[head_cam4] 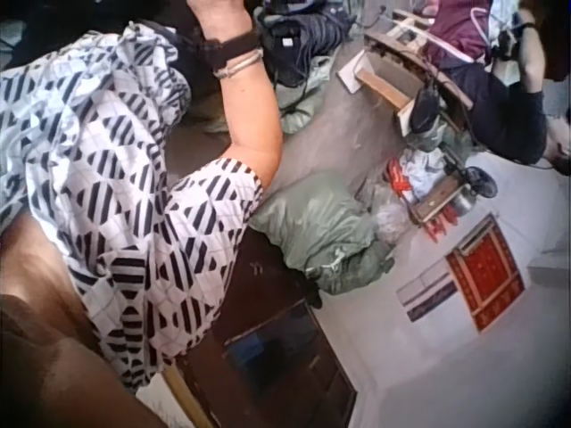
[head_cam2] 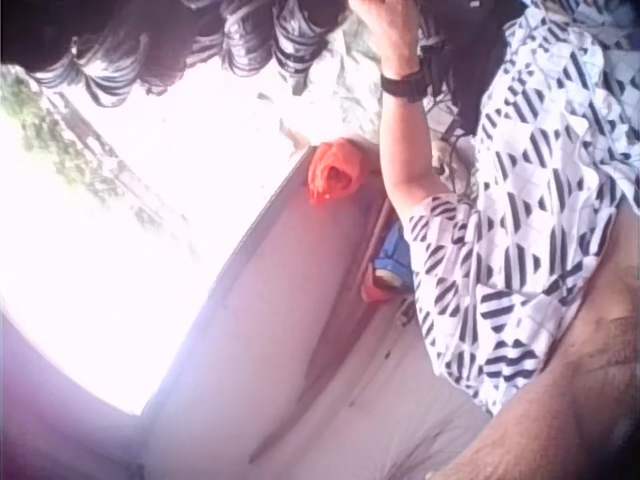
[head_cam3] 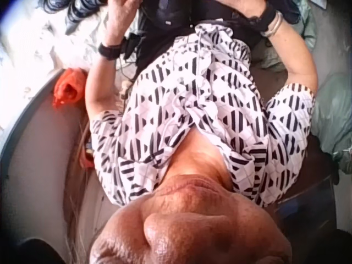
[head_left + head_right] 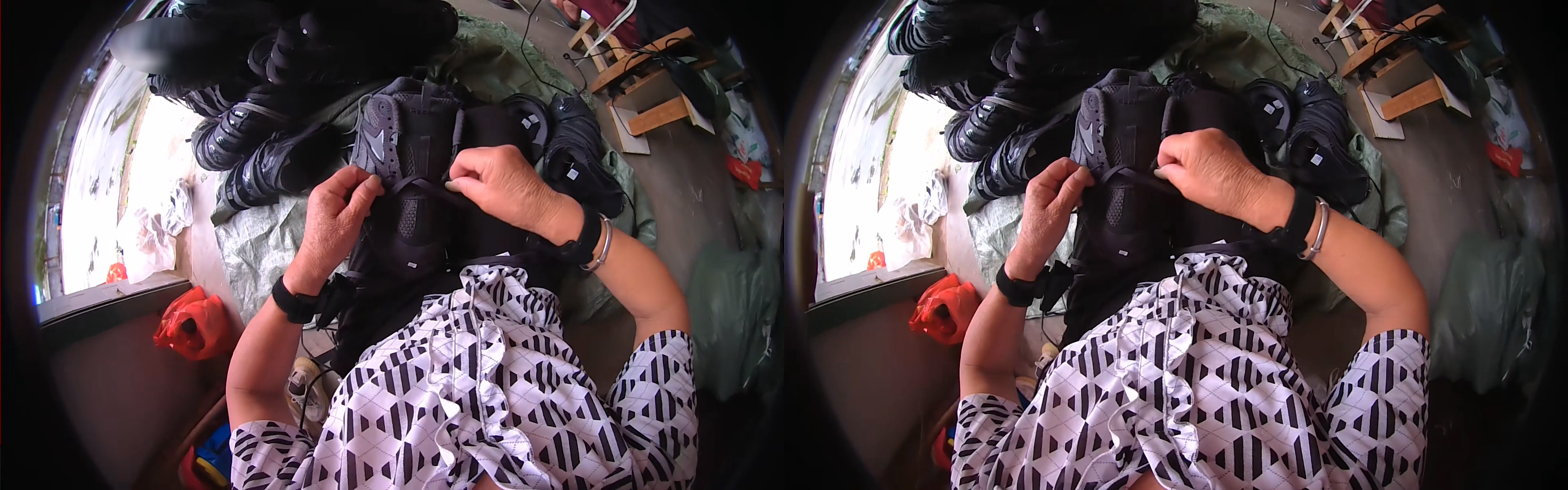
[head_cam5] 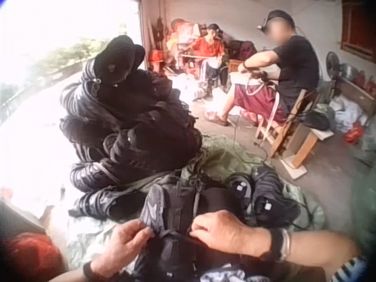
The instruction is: The person is sitting on the floor and lacing a black sneaker. They thread the laces through the eyelets, pull them tight, and tie a knot. The person is surrounded by a large pile of similar black shoes.
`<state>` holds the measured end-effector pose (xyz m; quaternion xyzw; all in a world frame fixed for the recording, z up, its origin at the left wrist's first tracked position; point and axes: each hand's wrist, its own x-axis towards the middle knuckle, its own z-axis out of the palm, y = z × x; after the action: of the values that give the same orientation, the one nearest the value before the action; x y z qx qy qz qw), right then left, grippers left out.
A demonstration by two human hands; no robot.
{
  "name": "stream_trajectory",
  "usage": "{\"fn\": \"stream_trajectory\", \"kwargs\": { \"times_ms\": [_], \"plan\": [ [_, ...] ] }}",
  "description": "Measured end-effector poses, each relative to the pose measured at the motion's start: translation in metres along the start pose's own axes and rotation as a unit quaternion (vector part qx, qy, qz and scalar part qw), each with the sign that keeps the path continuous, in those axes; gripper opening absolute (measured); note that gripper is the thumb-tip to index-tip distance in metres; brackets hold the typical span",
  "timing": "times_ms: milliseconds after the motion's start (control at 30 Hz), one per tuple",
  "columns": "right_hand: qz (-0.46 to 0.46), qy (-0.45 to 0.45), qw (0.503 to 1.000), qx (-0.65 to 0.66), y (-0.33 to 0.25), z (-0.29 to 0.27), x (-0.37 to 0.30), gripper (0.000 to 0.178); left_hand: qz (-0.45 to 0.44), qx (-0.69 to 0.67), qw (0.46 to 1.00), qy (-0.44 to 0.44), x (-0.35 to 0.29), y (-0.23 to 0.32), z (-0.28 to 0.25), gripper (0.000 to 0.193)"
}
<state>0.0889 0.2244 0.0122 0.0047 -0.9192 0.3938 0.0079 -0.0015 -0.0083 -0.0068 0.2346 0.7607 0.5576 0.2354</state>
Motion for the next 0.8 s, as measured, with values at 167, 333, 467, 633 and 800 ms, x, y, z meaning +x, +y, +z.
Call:
{"fn": "stream_trajectory", "kwargs": {
  "times_ms": [167, 333, 467, 633, 800],
  "plan": [
    [0.092, -0.083, 0.988, 0.093, 0.001, -0.008, 0.006, 0.012, -0.01, 0.016, 1.0, 0.015, 0.005, 0.004, 0.003, 0.025],
    [0.094, -0.124, 0.979, 0.135, 0.002, -0.009, 0.006, 0.008, 0.08, 0.231, 0.967, 0.069, 0.01, 0.019, 0.007, 0.015],
    [-0.077, -0.037, 0.995, -0.045, -0.001, -0.011, 0.004, 0.009, 0.271, 0.483, 0.833, 0.008, 0.023, 0.042, 0.006, 0.012],
    [-0.248, 0.041, 0.917, -0.311, -0.01, -0.02, 0.006, 0.018, 0.335, 0.529, 0.774, -0.097, 0.041, 0.077, -0.014, 0.015],
    [-0.27, -0.038, 0.92, -0.281, -0.01, -0.023, 0.015, 0.028, 0.432, 0.546, 0.68, -0.229, 0.068, 0.093, -0.016, 0.025]
  ]
}}
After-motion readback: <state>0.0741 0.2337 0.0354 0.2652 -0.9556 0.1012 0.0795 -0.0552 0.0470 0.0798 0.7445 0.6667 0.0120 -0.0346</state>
